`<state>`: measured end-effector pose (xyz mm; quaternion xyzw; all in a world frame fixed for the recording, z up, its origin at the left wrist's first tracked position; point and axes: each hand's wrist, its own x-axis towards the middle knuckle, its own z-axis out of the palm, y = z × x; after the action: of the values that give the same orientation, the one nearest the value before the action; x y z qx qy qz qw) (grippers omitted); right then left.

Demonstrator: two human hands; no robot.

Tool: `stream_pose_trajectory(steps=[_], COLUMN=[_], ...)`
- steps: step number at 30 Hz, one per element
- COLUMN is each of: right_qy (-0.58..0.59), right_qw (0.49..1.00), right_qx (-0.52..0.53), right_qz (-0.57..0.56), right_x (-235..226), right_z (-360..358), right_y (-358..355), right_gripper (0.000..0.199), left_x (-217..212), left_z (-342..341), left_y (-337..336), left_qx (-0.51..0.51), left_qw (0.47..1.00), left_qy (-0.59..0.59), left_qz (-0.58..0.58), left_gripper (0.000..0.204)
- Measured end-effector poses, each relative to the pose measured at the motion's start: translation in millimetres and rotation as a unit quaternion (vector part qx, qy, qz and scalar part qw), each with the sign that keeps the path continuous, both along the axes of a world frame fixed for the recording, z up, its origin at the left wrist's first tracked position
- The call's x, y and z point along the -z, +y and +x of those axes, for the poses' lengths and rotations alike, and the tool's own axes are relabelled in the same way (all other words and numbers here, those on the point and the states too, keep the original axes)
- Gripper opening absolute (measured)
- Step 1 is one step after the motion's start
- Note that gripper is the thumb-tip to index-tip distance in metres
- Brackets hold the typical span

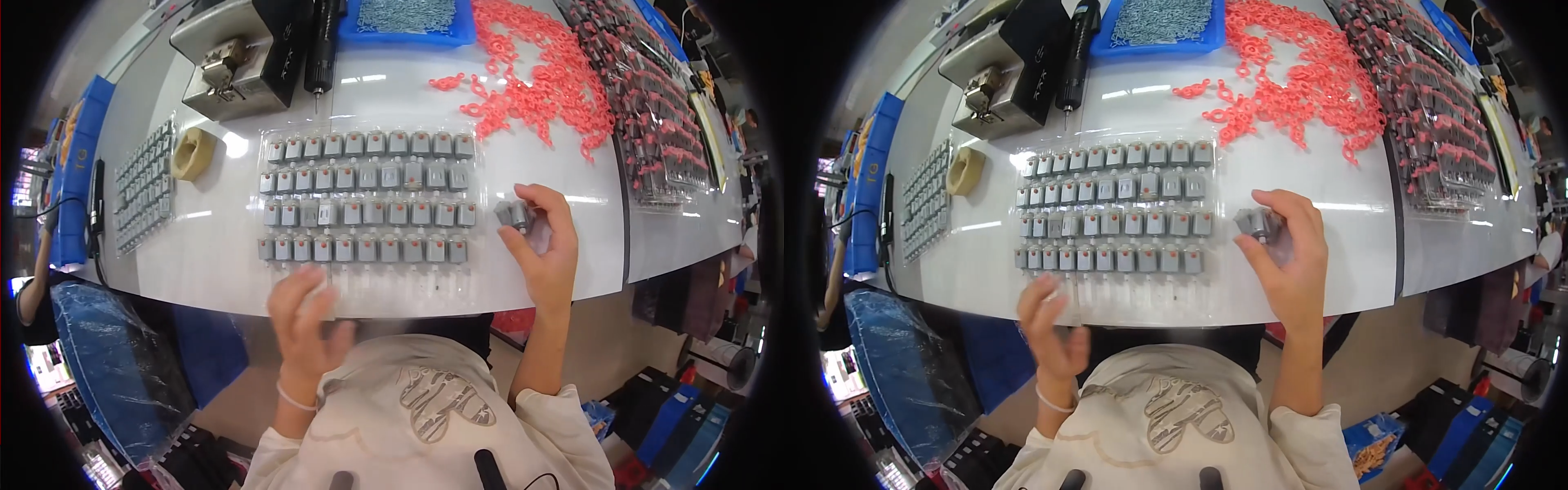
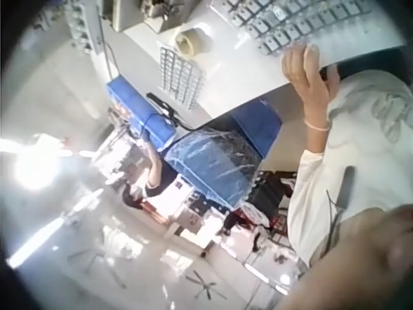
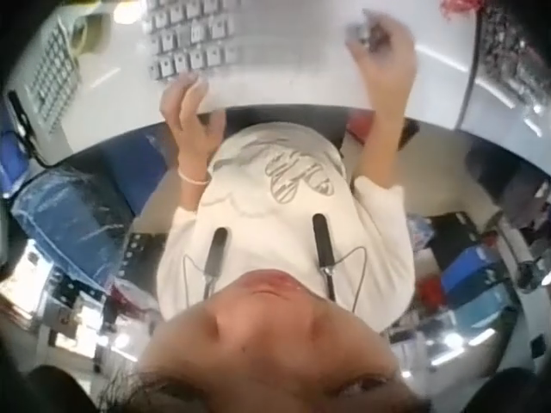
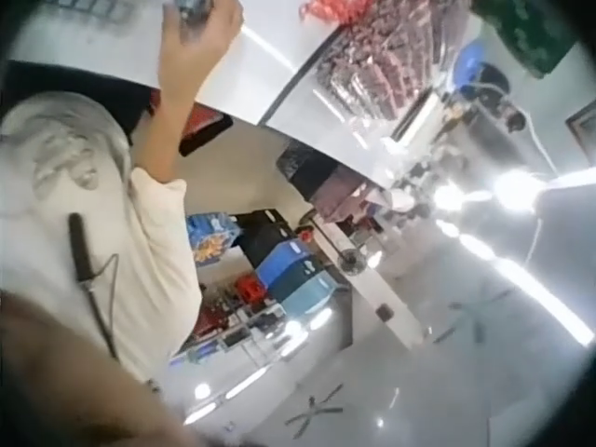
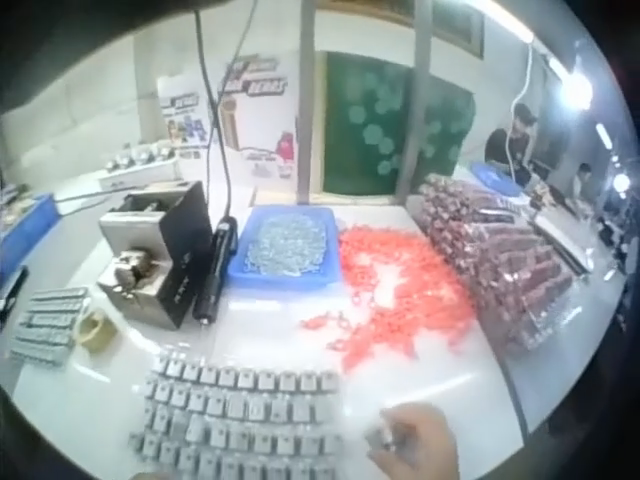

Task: Manually attaching pink plastic components to small electric motors on an assembly line.

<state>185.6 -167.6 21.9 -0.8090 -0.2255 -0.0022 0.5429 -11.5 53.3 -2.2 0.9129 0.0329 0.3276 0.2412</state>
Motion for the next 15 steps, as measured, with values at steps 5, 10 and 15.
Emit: stream_pose_trajectory(steps=[5,10,15], right_qy=[-0.011,0.018,-0.001], right_qw=[1.000,1.000,1.000], right_qx=[-0.025,-0.016,-0.006], right_qz=[-0.006,0.008,0.004], right_x=[-4,-4,-3], right_z=[0,-1,-4], right_y=[-9,-10,-12], right_gripper=[0.039,0.038,0.038], left_x=[-19,-18,-19], left_z=[25,31,43], left_y=[-18,-18,-17], left_qx=[0.062,0.037,0.027], left_qw=[0.985,0.978,0.982], left_qy=[0.102,0.127,0.138], left_qz=[0.125,0.160,0.127], left_gripper=[0.051,0.055,0.056])
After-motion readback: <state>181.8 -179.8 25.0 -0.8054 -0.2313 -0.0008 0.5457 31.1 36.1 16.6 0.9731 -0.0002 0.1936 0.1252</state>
